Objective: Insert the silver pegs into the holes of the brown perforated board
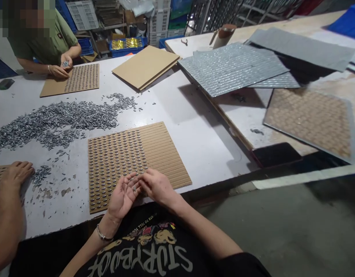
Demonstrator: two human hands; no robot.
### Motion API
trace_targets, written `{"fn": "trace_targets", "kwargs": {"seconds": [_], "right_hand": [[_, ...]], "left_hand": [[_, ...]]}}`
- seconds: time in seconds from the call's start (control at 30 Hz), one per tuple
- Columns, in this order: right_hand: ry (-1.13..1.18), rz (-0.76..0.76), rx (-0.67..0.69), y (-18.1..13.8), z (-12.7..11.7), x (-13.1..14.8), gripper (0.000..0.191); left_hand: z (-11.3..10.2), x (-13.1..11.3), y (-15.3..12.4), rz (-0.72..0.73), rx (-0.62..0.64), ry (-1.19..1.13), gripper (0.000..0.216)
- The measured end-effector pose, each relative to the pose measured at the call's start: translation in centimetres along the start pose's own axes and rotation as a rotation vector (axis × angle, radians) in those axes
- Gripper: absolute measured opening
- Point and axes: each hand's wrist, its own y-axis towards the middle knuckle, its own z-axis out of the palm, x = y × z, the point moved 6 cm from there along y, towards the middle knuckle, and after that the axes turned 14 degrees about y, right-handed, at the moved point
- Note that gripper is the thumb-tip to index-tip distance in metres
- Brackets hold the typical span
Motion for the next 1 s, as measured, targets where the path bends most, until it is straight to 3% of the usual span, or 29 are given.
{"fn": "trace_targets", "kwargs": {"seconds": [0.07,0.2,0.3,0.43,0.73,0.9,1.0], "right_hand": [[-0.059,-0.079,0.056,-1.1,1.1,1.4,0.019],[-0.094,-0.109,0.022,-2.3,1.8,1.6,0.017],[0.116,-0.042,-0.047,-2.7,1.0,0.7,0.015],[0.354,0.085,-0.170,-3.1,-0.4,-0.6,0.014],[0.524,0.254,-0.095,-2.6,0.2,-2.2,0.012],[0.255,0.295,-0.240,-0.3,-1.0,-5.5,0.010],[0.122,0.243,-0.176,1.1,-0.4,-6.2,0.011]], "left_hand": [[0.6,0.0,-0.2,-0.006,0.006,-0.006,0.041],[1.4,0.3,-0.7,-0.043,0.006,0.019,0.047],[1.2,0.4,-0.8,-0.031,-0.016,0.113,0.038],[0.7,1.1,-0.8,-0.050,0.047,0.439,0.028],[0.0,1.2,-0.7,0.048,0.036,0.740,0.031],[-1.4,-0.7,-0.8,0.140,-0.146,0.721,0.035],[-2.7,-1.9,-1.2,0.164,-0.213,0.714,0.033]]}}
